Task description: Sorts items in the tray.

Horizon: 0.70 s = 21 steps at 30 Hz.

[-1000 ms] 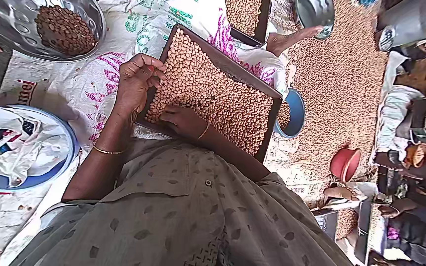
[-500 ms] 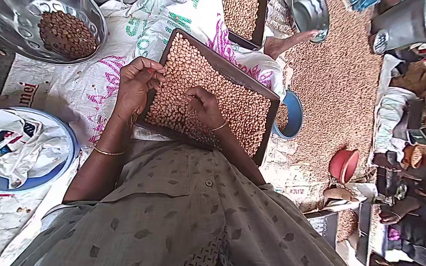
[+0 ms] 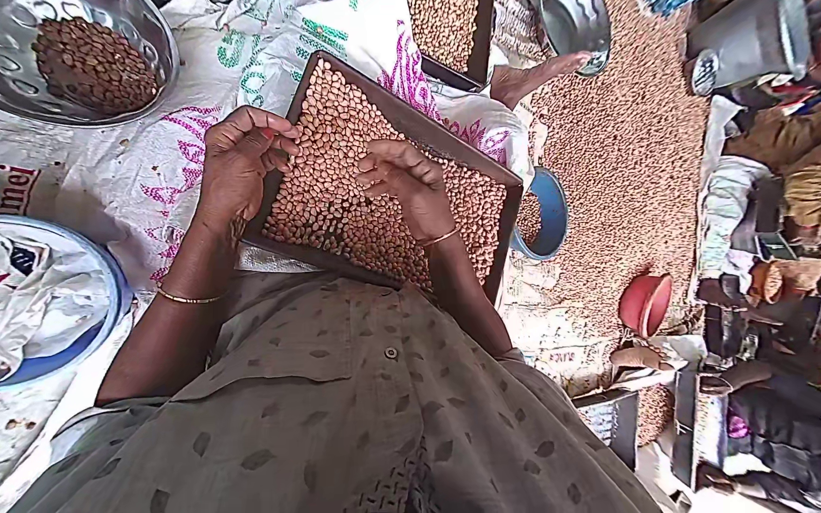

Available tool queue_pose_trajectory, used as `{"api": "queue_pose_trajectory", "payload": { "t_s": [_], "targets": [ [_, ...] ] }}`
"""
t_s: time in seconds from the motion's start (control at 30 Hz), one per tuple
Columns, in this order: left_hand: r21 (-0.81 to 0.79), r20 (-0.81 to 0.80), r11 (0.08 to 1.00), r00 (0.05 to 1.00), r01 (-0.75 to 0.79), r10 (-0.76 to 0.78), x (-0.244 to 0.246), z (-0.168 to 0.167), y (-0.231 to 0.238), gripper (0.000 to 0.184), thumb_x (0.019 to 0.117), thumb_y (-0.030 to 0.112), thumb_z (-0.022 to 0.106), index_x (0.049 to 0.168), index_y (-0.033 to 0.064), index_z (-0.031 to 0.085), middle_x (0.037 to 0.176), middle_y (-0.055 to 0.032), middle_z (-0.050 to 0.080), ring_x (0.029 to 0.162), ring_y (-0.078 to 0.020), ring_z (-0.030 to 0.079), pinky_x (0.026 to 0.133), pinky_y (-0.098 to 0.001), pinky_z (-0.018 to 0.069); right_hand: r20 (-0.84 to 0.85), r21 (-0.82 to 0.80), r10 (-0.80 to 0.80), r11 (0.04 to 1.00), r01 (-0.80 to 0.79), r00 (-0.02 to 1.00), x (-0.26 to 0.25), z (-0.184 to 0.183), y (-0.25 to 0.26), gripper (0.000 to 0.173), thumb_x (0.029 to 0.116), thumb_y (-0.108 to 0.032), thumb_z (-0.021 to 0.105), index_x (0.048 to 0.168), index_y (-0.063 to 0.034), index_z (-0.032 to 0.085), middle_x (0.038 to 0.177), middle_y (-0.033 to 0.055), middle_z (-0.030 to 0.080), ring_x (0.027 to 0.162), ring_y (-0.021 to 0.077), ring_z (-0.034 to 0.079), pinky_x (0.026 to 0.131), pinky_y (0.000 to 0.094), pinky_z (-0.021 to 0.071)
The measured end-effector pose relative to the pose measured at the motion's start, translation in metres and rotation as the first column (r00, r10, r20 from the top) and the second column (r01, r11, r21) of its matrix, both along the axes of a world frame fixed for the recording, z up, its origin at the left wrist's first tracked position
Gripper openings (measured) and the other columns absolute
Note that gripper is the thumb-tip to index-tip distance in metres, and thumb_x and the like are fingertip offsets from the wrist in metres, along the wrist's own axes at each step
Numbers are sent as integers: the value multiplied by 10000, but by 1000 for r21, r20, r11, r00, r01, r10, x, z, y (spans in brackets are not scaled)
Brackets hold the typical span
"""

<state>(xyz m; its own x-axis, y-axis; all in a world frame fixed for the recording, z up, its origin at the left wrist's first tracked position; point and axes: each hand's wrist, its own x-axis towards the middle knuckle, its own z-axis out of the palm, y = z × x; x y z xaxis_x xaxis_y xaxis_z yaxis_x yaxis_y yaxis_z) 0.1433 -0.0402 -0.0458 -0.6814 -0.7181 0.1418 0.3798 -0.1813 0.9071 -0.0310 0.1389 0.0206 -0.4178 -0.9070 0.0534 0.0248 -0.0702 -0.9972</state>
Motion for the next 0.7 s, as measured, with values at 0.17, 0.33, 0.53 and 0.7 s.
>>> {"api": "queue_pose_trajectory", "payload": {
  "t_s": [0.17, 0.33, 0.53, 0.7],
  "targets": [
    [6, 32, 1000, 999, -22, 22, 1, 1, 0, 284, 1046, 24, 366, 1078, 85, 641, 1031, 25, 741, 797, -48, 699, 683, -202, 574, -738, 403, 609, 743, -534, 290, 61, -51, -44, 461, 868, 120, 525, 1202, -90, 763, 1358, 139, 664, 1417, 384, 471, 1162, 570, 349],
    [38, 17, 999, 1000, -16, 16, 0, 2, 0, 299, 1044, 11, 361, 1068, 85, 650, 1018, 18, 747, 792, -49, 701, 673, -198, 572, -758, 311, 474, 867, -390, 448, -4, -57, -7, 278, 835, 134, 561, 902, -26, 778, 1190, 159, 718, 1294, 345, 579, 1143, 490, 404],
    [53, 10, 999, 1000, -7, 7, -1, 1, 0, 302, 1050, 10, 361, 1066, 88, 652, 1016, 18, 749, 800, -48, 704, 676, -194, 573, -458, -60, -154, 988, 142, 875, -55, -50, 35, 209, 910, 115, 530, 1036, 84, 694, 1166, 190, 708, 1072, 223, 704, 908, 363, 600],
    [47, 23, 999, 1000, -18, 17, 0, 1, -1, 301, 1051, 15, 360, 1073, 88, 651, 1033, 15, 745, 812, -52, 703, 688, -199, 572, -646, -21, 79, 992, -121, 760, 4, -50, -9, 262, 913, 33, 636, 1160, 111, 674, 1217, 243, 683, 1129, 283, 686, 936, 381, 591]
  ]
}}
